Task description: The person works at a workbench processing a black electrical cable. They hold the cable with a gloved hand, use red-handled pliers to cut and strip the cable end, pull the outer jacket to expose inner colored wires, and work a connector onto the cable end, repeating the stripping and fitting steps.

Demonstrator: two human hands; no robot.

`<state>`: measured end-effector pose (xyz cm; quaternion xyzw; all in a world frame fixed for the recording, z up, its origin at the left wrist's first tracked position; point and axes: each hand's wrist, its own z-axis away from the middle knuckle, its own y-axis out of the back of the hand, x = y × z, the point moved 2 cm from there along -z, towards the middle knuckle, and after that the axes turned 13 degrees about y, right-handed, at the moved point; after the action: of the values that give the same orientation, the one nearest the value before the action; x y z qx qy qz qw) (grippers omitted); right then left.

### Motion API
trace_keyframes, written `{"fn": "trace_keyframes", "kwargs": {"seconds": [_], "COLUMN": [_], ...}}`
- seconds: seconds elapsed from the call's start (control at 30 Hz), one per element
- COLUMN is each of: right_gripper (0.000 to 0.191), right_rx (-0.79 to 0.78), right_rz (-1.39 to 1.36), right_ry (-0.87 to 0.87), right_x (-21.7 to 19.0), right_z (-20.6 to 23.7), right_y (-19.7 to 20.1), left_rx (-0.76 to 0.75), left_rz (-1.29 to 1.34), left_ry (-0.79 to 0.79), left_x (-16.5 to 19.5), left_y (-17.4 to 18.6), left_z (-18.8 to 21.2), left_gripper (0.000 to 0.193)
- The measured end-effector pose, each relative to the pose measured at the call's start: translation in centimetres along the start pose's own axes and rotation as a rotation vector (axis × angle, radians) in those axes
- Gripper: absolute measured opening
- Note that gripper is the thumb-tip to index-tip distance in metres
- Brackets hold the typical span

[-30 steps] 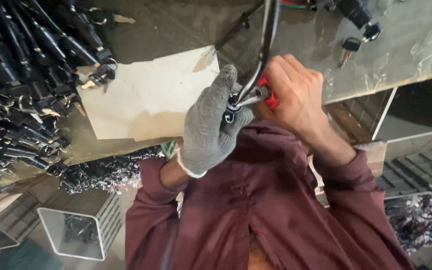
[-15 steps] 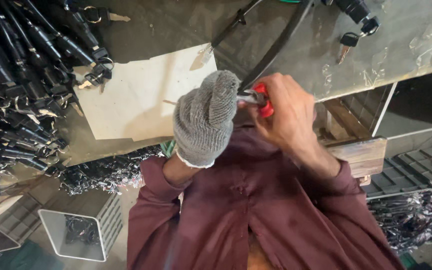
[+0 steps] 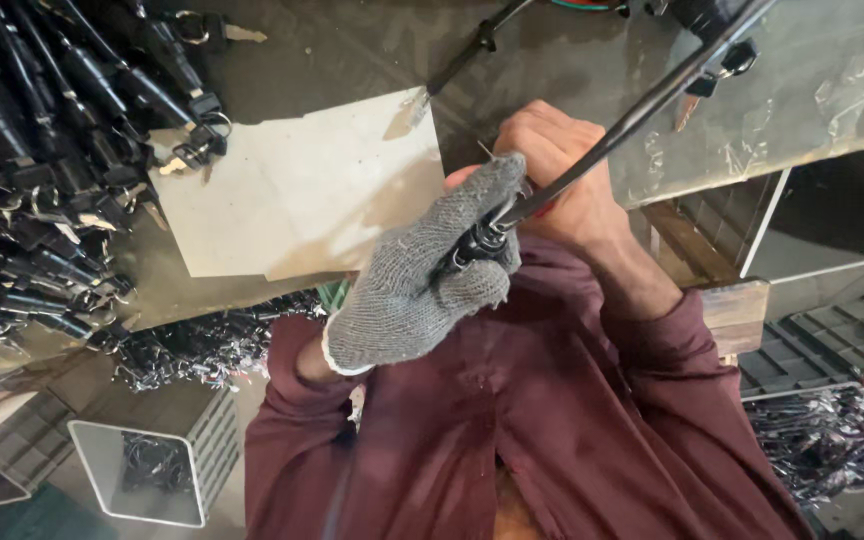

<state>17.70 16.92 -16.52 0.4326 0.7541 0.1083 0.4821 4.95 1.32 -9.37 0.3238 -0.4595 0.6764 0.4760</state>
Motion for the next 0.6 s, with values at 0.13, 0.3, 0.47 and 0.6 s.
{"fn": "trace_keyframes", "kwargs": {"seconds": [0.13,0.3,0.47,0.6], "right_gripper": [0.043,0.065,0.064,0.031], "right_rx": [-0.076,-0.198,-0.278,-0.424], "right_rz": [0.075,0.46,0.606,0.775], "right_ry": [-0.117,-0.139,0.036,-0.025], "right_x": [-0.4,-0.4,-0.1,3.8], "right_z": [0.2,-1.5,-3.6,-5.3], "right_y": [-0.4,1.3,4.7,5.1], "left_rx": [0.373,0.794,1.197,1.297], "left_rz": [-0.672,-0.923,-0.937,-1.455], "left_ry": [-0.117,-0.019,-0.171,-0.177], "left_x": [-0.3,0.6,1.6,-0.4], "left_y": [0.0,3.8,10.4,9.9], "left_z": [-1.2,-0.3,3.6,2.6], "left_gripper": [0.038,0.037,0.073,0.071]}}
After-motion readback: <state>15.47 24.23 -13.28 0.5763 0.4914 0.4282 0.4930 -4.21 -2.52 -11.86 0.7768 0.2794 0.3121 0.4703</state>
